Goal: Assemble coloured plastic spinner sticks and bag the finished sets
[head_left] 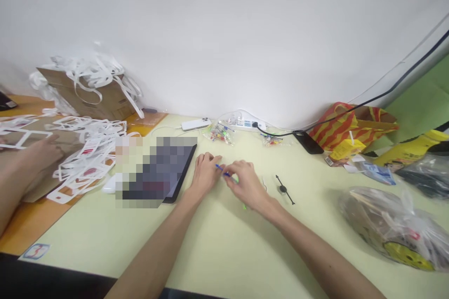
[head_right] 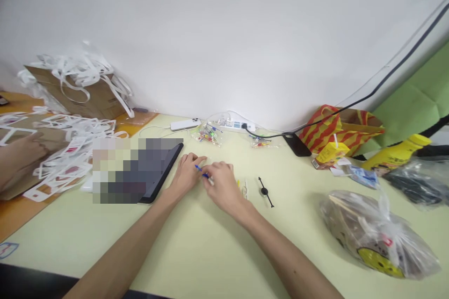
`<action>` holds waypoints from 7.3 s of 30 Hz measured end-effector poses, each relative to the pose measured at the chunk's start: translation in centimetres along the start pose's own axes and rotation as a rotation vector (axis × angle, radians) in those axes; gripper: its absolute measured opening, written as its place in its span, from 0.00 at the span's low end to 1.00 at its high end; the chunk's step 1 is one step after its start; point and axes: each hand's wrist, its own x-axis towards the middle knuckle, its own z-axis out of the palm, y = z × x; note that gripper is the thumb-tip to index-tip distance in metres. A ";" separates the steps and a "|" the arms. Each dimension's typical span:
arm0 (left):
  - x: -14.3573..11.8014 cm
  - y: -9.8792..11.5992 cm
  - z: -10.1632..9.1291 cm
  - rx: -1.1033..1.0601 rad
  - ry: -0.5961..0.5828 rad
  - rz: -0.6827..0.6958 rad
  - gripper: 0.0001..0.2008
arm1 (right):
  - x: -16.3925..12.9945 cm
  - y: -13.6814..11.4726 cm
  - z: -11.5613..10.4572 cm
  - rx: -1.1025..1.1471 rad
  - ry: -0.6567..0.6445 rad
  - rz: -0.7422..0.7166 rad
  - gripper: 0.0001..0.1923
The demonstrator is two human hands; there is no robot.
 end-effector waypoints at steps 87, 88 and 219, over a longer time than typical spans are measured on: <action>-1.0 5.7 -1.5 -0.408 0.006 0.076 0.07 | 3.0 8.2 -2.4 -0.067 0.056 0.072 0.07; -1.0 5.6 -1.4 -0.409 0.014 0.073 0.07 | 3.0 8.0 -2.5 -0.062 0.061 0.054 0.06; -0.7 5.2 -1.3 -0.558 -0.106 0.049 0.10 | 2.0 4.5 1.0 -0.092 -0.049 0.309 0.12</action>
